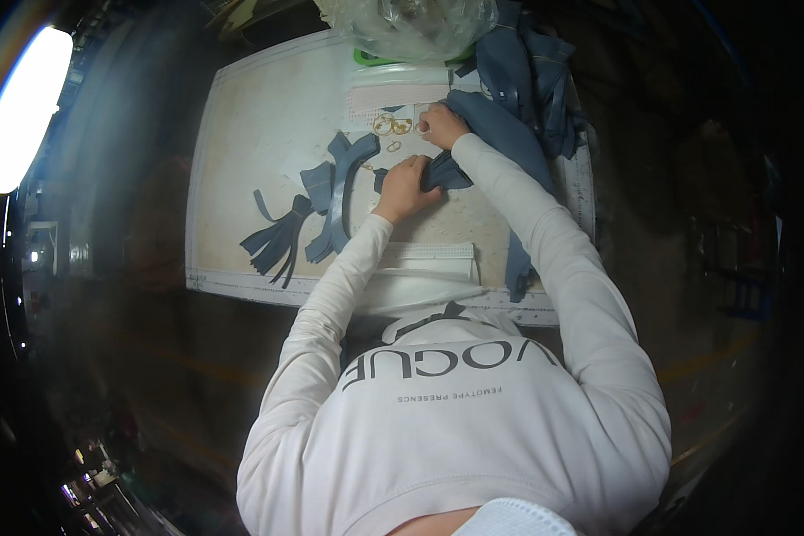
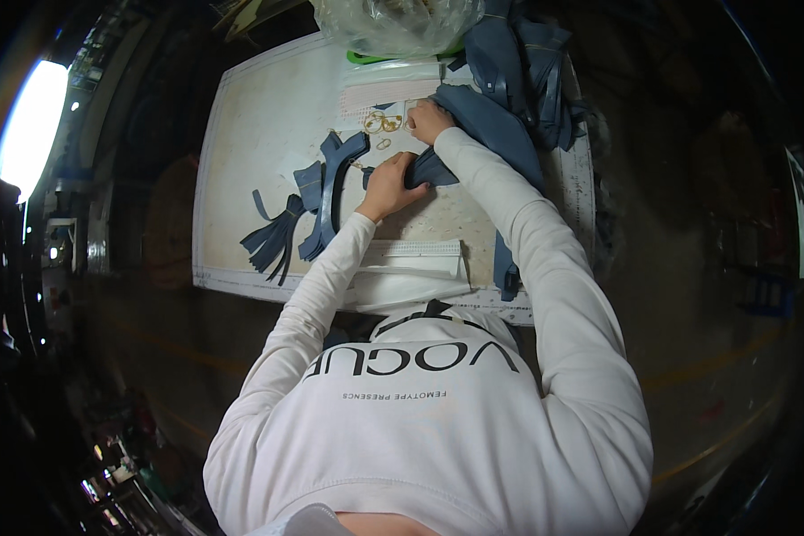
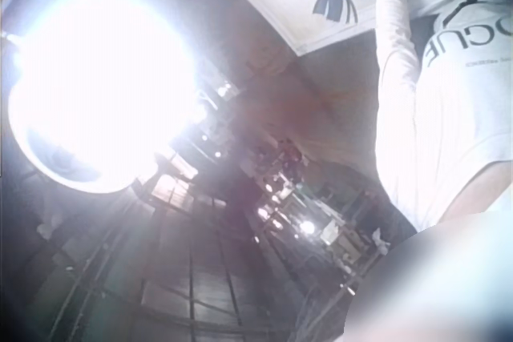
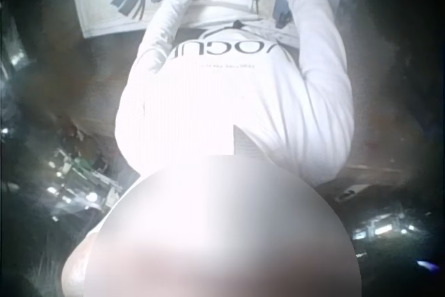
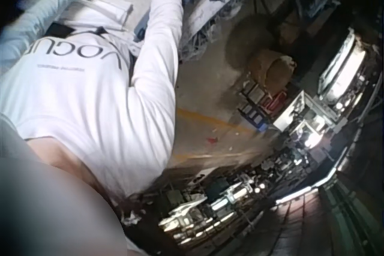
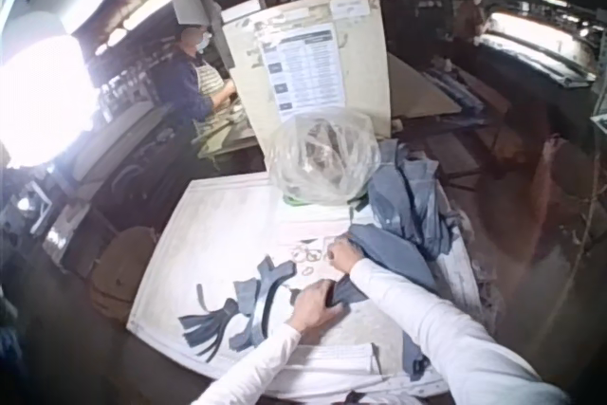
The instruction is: The person repeatedly picks small adhesive strips from a white roll and presses them onto the edges of several blue fabric pieces laid on a table. The person handles each piece one at a time, aligning and smoothing the strips along the edges.
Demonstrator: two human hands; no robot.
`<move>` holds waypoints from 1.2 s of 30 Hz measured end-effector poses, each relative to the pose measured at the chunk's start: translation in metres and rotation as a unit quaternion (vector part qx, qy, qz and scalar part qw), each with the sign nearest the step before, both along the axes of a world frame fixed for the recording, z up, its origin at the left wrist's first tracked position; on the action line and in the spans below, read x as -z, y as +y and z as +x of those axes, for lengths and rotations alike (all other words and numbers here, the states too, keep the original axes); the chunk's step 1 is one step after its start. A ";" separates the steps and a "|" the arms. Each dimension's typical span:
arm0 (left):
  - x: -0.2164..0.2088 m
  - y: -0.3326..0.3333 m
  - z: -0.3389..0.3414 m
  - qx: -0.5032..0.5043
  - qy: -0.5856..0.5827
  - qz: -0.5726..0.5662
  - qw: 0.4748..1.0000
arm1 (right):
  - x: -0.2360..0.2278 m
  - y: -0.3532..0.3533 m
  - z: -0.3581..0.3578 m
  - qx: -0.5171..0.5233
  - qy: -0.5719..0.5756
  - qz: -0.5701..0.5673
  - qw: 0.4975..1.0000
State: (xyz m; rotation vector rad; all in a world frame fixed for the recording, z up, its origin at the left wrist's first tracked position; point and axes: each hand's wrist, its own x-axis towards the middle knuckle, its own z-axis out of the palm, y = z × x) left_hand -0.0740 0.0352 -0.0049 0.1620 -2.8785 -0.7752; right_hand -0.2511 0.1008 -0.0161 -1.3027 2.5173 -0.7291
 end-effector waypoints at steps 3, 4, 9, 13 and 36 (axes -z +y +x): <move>-0.004 0.005 0.008 -0.013 0.014 0.002 1.000 | 0.002 -0.007 0.000 -0.024 0.038 -0.061 0.997; -0.006 0.005 0.010 -0.015 0.006 0.014 1.000 | 0.001 -0.007 -0.002 -0.024 0.049 -0.069 0.996; -0.029 -0.011 0.018 -0.054 0.049 0.097 0.993 | -0.036 0.007 -0.017 0.030 -0.127 -0.266 0.955; -0.055 -0.026 0.025 -0.086 0.147 0.509 0.844 | -0.079 0.033 -0.013 0.056 -0.382 -0.349 0.854; -0.092 -0.014 0.092 -0.141 0.214 0.754 0.605 | -0.145 0.080 0.122 -0.109 -0.639 -0.479 0.592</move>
